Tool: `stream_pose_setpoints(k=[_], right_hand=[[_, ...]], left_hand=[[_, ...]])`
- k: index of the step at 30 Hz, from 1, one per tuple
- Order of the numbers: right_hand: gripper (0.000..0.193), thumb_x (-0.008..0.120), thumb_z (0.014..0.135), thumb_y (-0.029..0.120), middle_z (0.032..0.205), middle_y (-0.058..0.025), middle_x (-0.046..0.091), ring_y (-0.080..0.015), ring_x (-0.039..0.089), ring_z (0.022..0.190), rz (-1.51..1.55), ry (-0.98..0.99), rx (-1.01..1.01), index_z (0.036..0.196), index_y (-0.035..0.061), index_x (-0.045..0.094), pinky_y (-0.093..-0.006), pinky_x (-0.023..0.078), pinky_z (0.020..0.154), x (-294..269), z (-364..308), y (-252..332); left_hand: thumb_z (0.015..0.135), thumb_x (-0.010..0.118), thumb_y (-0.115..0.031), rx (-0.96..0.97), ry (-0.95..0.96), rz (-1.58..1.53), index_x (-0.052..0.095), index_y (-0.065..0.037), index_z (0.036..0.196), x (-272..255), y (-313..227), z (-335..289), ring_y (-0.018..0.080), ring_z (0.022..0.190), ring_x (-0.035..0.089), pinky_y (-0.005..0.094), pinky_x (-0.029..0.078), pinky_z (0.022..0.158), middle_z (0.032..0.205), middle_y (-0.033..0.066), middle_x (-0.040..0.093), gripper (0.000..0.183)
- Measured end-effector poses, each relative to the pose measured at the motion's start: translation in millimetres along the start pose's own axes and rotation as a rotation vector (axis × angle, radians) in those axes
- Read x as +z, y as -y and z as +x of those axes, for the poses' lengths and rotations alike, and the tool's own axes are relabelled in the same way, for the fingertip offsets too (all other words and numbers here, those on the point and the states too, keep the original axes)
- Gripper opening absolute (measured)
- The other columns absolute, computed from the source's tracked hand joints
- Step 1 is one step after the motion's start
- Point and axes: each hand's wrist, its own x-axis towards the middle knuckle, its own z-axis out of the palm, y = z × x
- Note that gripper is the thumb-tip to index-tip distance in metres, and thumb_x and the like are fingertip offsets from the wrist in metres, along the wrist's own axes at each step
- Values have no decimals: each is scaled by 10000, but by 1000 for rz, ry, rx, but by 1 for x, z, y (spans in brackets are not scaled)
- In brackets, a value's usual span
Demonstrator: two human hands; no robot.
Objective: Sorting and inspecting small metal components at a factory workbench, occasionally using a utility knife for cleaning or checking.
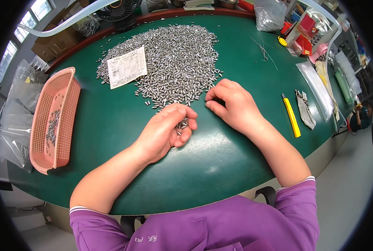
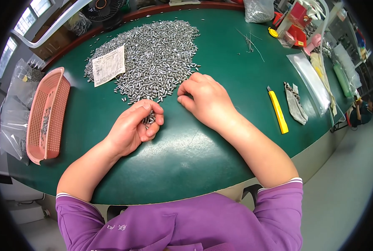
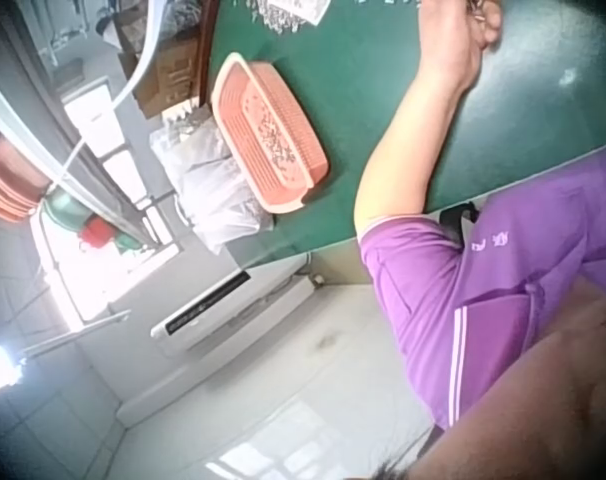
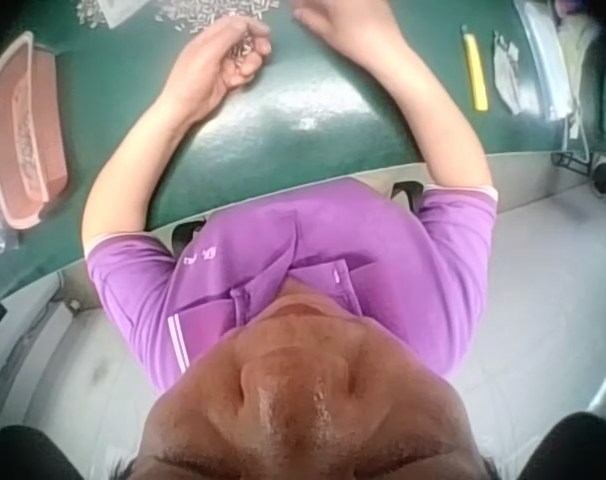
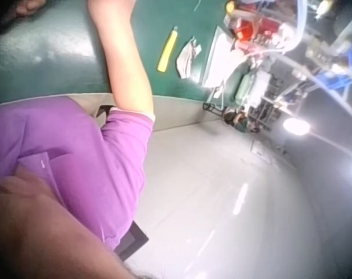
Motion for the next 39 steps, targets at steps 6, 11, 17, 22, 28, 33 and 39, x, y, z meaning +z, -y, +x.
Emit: stream_pose_setpoints(k=[6,11,17,22,28,33,39], right_hand=[[83,680,803,110,863,-55,572,-208,592,835,232,20,-5,868,77,640,-334,490,718,0,2,13],[64,660,852,103,864,-28,537,-118,552,749,553,77,-26,912,83,654,-257,466,662,5,-4,25],[76,662,842,87,861,-23,534,-114,548,741,582,62,-22,918,91,659,-250,469,665,2,-3,25],[112,655,828,57,856,-33,563,-113,558,715,431,-93,16,937,79,661,-255,481,653,1,2,8],[148,644,814,50,864,-53,568,-155,583,723,263,-131,118,954,97,662,-286,499,665,3,6,-7],[183,646,795,61,883,-67,562,-222,589,806,120,-103,117,963,132,665,-337,499,722,5,4,-10],[112,652,797,102,884,-73,559,-258,577,887,-17,-69,100,908,115,652,-382,484,775,7,2,-8]], left_hand=[[962,516,-155,-28,-33,73,518,-26,1096,2,-1,1,73,604,469,197,373,499,889,66,564,186],[942,560,-119,-17,-25,59,507,-29,1115,4,-1,-1,59,601,458,185,367,496,884,63,563,202],[944,559,-117,-11,-7,34,515,-36,1075,1,1,0,54,586,450,179,355,484,875,61,565,160],[954,544,-123,3,2,36,531,-35,1051,2,1,0,53,579,450,177,355,477,862,53,568,132],[974,502,-134,6,0,42,554,-26,1043,1,1,0,58,579,453,179,363,477,858,48,570,139],[985,462,-176,11,13,26,549,-24,1061,1,0,0,86,596,443,205,338,471,880,68,562,191],[968,499,-187,8,19,7,550,-26,1048,0,0,0,86,603,479,207,373,492,880,60,576,187]])
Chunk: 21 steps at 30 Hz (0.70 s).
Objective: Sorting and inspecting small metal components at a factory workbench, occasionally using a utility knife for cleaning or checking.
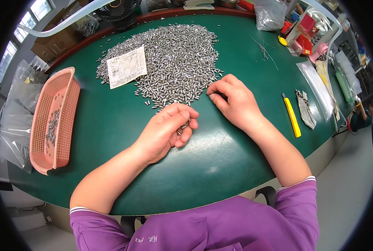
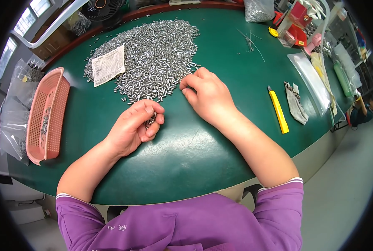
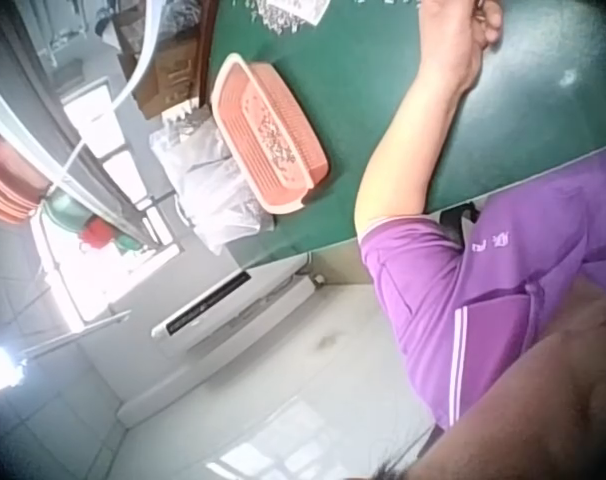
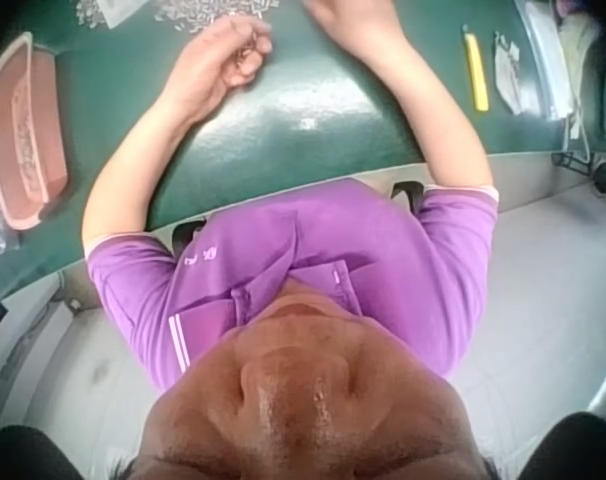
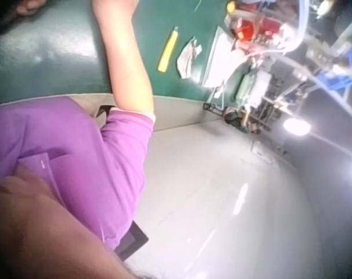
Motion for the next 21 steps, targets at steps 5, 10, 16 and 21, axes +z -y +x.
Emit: stream_pose_setpoints(k=[5,10,16,21], right_hand=[[79,657,796,82,877,-77,566,-253,579,878,245,39,-72,870,80,629,-370,483,752,0,0,9],[96,668,793,71,876,-66,564,-241,568,867,395,78,-245,879,70,624,-353,469,745,-2,-5,27],[116,658,807,58,878,-60,569,-231,575,849,447,85,-290,921,81,657,-336,471,735,-5,-5,29],[140,621,834,39,899,-63,583,-216,587,821,345,-22,-179,960,86,658,-322,484,705,-4,0,18]], left_hand=[[959,518,-147,-37,-30,56,530,-39,1032,2,-1,0,75,611,463,194,358,491,894,55,569,131],[960,516,-122,-55,-51,83,504,-53,1060,5,-1,0,68,613,440,185,339,485,886,51,553,122],[954,539,-135,-42,-40,75,502,-37,1061,3,0,0,63,592,461,191,366,496,872,55,567,150],[976,492,-177,-43,-30,46,531,-37,1014,1,-1,1,76,593,467,199,363,482,870,56,568,150]])
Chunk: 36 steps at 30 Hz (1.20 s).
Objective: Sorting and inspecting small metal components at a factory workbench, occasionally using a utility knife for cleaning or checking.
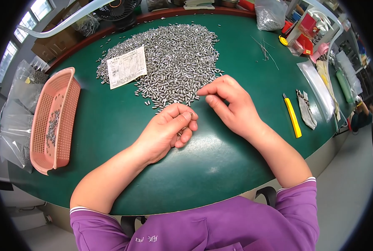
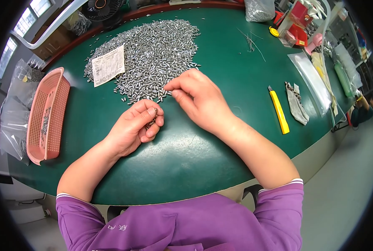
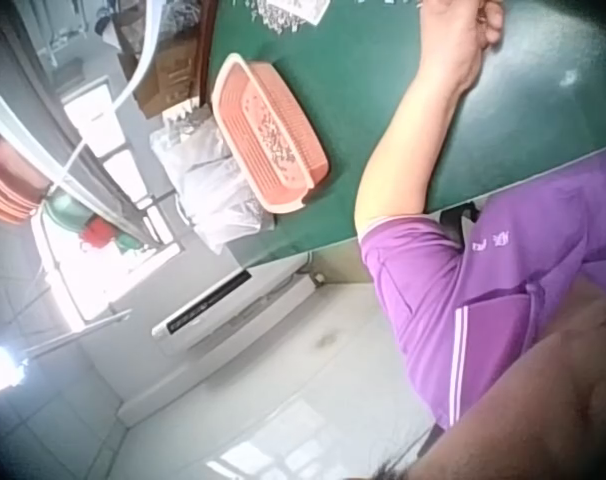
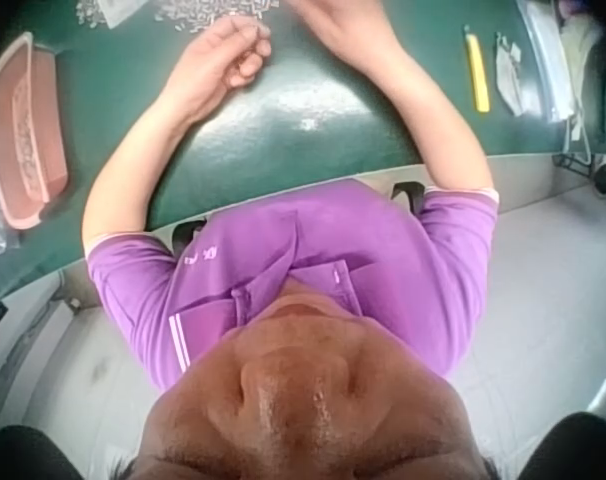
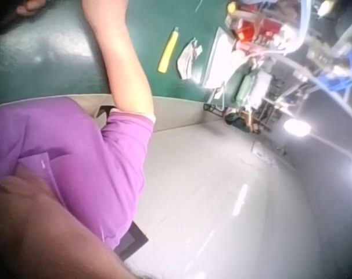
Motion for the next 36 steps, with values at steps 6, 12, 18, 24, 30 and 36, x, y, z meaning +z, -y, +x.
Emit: stream_pose_setpoints(k=[6,12,18,24,30,36], right_hand=[[216,621,805,18,933,-66,585,-239,592,849,-129,-22,95,1001,102,651,-341,493,732,0,-3,-14],[235,648,782,54,936,-72,573,-261,577,911,-319,30,87,1005,125,658,-376,484,799,2,-4,-18],[130,662,779,79,897,-74,579,-281,576,907,-321,47,35,907,100,646,-386,483,781,0,-3,-17],[95,649,805,88,845,-95,590,-299,588,860,-331,39,8,892,67,616,-393,486,757,1,-4,-16],[73,642,844,75,870,-56,593,-197,584,820,172,130,1,916,60,642,-307,477,723,4,-4,12],[90,655,832,68,862,-46,591,-185,573,815,195,73,-40,920,79,669,-301,476,722,8,-5,12]], left_hand=[[987,459,-201,14,15,7,526,-34,1020,0,1,0,95,598,442,212,345,487,866,72,561,183],[995,422,-234,29,11,-23,530,-14,1061,1,-1,-2,121,624,454,227,356,504,900,93,554,254],[989,438,-212,26,35,-50,539,-19,1030,-3,1,0,110,615,493,222,385,503,888,84,569,221],[969,495,-184,11,37,-28,530,-31,1039,-4,2,1,84,615,496,205,389,505,885,64,570,172],[947,544,-135,26,-33,-6,499,-36,1074,3,0,-2,62,611,482,186,377,507,875,44,568,168],[954,547,-147,29,-8,1,502,-35,1075,0,2,-2,58,598,462,184,368,501,864,38,565,171]])
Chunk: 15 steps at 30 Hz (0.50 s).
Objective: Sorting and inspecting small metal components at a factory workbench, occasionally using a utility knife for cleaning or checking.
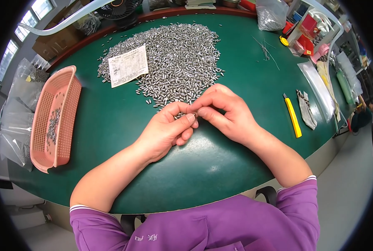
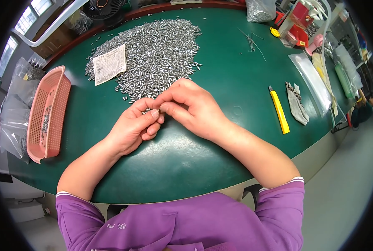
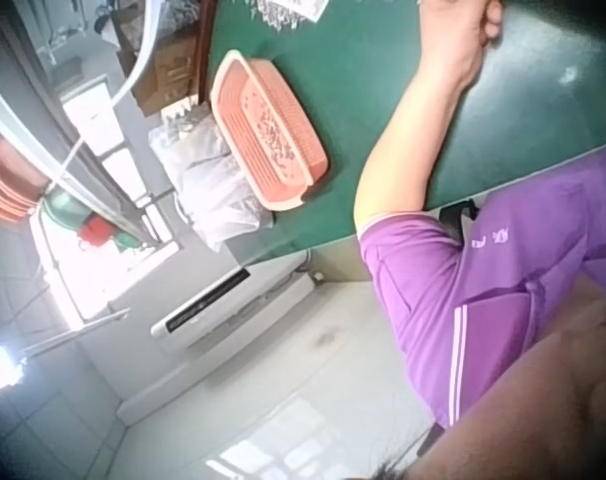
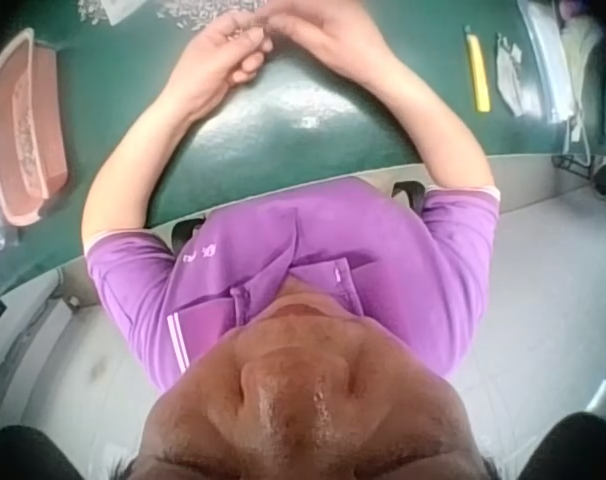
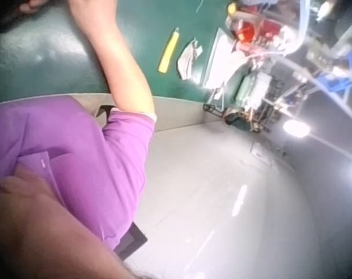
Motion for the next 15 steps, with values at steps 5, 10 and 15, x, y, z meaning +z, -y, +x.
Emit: stream_pose_setpoints(k=[5,10,15], right_hand=[[127,673,808,68,854,-35,587,-191,573,814,-41,-35,0,932,98,682,-310,476,720,-8,0,0],[197,693,764,57,845,-39,578,-222,571,807,-163,-5,-114,946,133,690,-340,472,714,-6,-2,1],[211,697,763,70,847,-32,572,-222,570,805,-176,-4,-121,961,142,688,-344,474,709,-6,-2,-2]], left_hand=[[969,520,-165,0,21,-18,512,-41,1061,0,0,1,62,601,461,187,363,497,862,35,565,154],[982,491,-187,9,33,-44,516,-50,1063,-2,1,1,67,624,463,191,365,510,870,30,564,161],[987,477,-197,4,46,-44,511,-48,1065,-2,0,1,76,639,461,202,367,521,885,31,554,171]])
